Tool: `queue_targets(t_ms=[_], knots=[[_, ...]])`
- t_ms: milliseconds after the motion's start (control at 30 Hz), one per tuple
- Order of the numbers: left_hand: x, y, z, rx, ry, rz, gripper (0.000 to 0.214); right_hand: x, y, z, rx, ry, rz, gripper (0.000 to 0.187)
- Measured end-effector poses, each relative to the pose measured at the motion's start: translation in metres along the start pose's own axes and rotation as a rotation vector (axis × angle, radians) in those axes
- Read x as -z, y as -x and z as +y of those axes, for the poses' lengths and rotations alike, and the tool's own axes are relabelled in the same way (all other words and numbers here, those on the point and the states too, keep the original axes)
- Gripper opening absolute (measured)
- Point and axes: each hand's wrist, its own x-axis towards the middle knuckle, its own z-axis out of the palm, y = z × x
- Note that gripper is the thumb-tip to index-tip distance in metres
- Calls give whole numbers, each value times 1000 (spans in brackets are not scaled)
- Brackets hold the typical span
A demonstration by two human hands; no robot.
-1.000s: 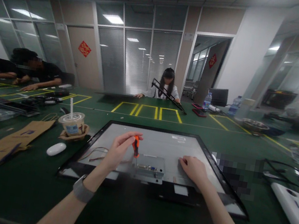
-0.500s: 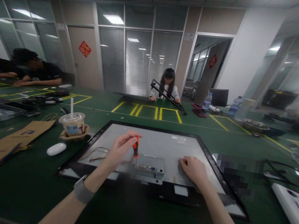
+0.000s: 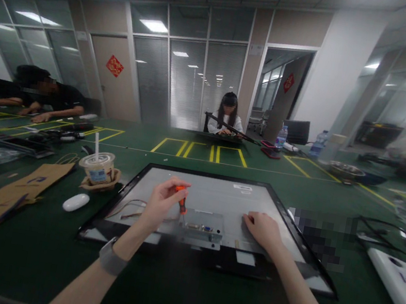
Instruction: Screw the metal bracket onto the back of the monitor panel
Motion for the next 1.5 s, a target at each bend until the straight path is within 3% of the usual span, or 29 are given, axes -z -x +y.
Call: queue_targets(t_ms=[367, 600, 833, 967, 1267, 1500], knots=[[2, 0, 2, -22, 4, -26, 25, 1, 0, -1, 4, 7, 2, 43], [2, -2, 0, -30, -42, 29, 17, -1, 0, 0, 6, 2, 15, 42], [0, 0, -1, -42, 48, -29, 25, 4, 3, -3, -1, 1, 12, 42], [0, 1, 0, 25, 18, -34, 28, 5, 2, -3, -6, -3, -2, 41], [2, -2, -4, -26, -46, 34, 18, 1, 1, -1, 7, 6, 15, 42], [1, -1, -4, 7, -7, -4, 29, -2, -1, 0, 0, 16, 10, 43]])
